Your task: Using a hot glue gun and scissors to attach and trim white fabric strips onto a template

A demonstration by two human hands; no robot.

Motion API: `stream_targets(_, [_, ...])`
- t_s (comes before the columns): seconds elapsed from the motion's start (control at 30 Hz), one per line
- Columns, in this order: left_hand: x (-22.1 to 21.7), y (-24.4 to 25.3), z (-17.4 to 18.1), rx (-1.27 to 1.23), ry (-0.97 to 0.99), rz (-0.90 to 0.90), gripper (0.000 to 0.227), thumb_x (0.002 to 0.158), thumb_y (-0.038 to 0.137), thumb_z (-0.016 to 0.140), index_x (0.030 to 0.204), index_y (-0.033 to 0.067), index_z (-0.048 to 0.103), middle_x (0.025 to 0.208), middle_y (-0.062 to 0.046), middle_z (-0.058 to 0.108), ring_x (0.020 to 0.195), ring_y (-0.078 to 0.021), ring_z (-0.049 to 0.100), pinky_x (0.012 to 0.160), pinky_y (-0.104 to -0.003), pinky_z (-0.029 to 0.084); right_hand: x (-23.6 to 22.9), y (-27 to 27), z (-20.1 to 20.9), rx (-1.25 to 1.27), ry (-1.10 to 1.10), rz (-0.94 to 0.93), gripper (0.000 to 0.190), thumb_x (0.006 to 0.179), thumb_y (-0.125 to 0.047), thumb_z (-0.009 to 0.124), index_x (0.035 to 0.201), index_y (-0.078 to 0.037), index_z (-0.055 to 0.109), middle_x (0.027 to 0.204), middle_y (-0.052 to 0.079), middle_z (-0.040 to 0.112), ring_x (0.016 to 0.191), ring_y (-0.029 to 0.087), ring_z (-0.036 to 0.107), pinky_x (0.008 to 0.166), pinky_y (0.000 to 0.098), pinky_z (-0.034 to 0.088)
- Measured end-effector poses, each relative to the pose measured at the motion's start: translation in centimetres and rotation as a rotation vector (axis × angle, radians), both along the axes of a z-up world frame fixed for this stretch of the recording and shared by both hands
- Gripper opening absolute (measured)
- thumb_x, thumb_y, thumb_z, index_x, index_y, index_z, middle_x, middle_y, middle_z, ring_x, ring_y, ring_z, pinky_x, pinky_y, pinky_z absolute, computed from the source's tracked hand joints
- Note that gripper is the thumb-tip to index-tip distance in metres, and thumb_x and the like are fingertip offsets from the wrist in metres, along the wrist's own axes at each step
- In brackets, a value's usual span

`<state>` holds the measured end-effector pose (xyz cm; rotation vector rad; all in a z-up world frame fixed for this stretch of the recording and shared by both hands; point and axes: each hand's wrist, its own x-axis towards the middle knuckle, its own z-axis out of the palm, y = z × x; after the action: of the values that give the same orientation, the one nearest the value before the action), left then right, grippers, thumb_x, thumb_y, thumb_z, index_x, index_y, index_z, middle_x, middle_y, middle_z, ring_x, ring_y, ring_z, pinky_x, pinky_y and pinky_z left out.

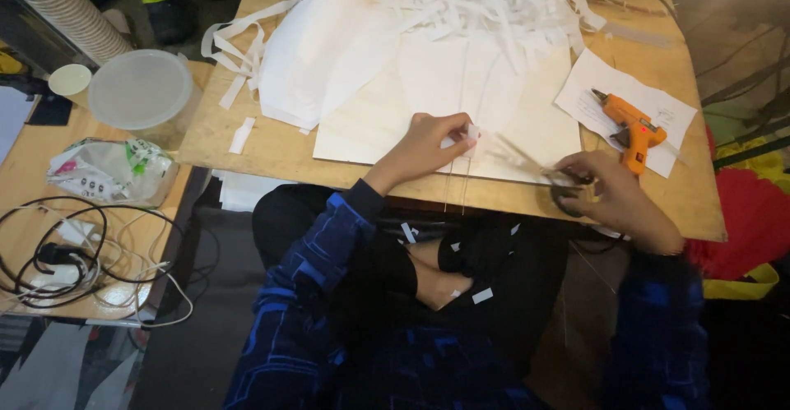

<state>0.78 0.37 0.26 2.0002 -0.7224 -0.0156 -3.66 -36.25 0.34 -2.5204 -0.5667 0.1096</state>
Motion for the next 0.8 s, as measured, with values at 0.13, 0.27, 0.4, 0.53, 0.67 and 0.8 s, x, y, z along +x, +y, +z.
stream_targets(0.13, [0.3,-0.1,-0.2,0.022,0.006,0.002,0.016,0.098,0.035,0.059,0.09,0.0216,0.059,0.087,0.013,0.073,0.093,-0.0077,0.075,0.104,-0.042,0.024,0.4,3.5,1.5,-0.046,0.057,0.101,0.047,0.075,-0.011,0.082,0.121,-0.012,0.069,0.108,0.007,0.063,0.097,0.02,0.061,0.085,0.0293,0.047])
stream_targets(0.27, [0.3,-0.2,-0.3,0.061,-0.007,0.011,0.021,0.098,0.04,0.057,0.089,0.0209,0.057,0.084,0.013,0.068,0.088,-0.0065,0.072,0.104,-0.04,0.024,0.8,4.9,1.7,-0.077,0.086,0.078,0.048,0.075,-0.01,0.084,0.12,-0.018,0.068,0.107,0.005,0.06,0.096,0.019,0.063,0.087,0.0298,0.049])
stream_targets(0.4, [0.3,-0.1,-0.3,0.038,-0.003,0.026,0.019,0.097,0.038,0.06,0.088,0.0206,0.056,0.082,0.012,0.068,0.089,-0.0079,0.072,0.105,-0.042,0.024,0.7,4.6,1.6,-0.11,0.092,0.069,0.047,0.077,-0.012,0.081,0.122,-0.018,0.068,0.104,0.006,0.059,0.092,0.02,0.064,0.088,0.0313,0.051])
stream_targets(0.53, [1.2,-0.2,-1.9,0.072,-0.071,0.03,0.023,0.096,0.04,0.057,0.088,0.0194,0.06,0.083,0.008,0.069,0.088,-0.0153,0.066,0.097,-0.043,0.031,0.0,5.1,1.4,-0.066,0.101,0.069,0.047,0.078,-0.011,0.081,0.122,-0.018,0.067,0.106,0.006,0.059,0.099,0.02,0.069,0.093,0.0307,0.052])
stream_targets(0.67, [1.3,-0.2,-2.3,0.119,-0.091,0.005,0.017,0.098,0.039,0.059,0.102,0.0223,0.06,0.095,-0.001,0.074,0.106,-0.025,0.068,0.096,-0.046,0.032,-0.2,7.0,2.4,-0.185,0.049,0.05,0.055,0.075,-0.013,0.084,0.127,-0.019,0.065,0.107,0.016,0.064,0.105,0.044,0.069,0.088,0.0501,0.056])
stream_targets(0.8, [1.2,0.0,-2.0,0.131,-0.056,0.013,0.019,0.099,0.04,0.058,0.104,0.0211,0.06,0.099,-0.004,0.076,0.11,-0.0264,0.067,0.1,-0.048,0.03,-0.4,8.4,3.8,-0.275,0.051,0.05,0.05,0.08,-0.013,0.08,0.126,-0.017,0.064,0.107,0.016,0.066,0.104,0.044,0.07,0.088,0.0502,0.057])
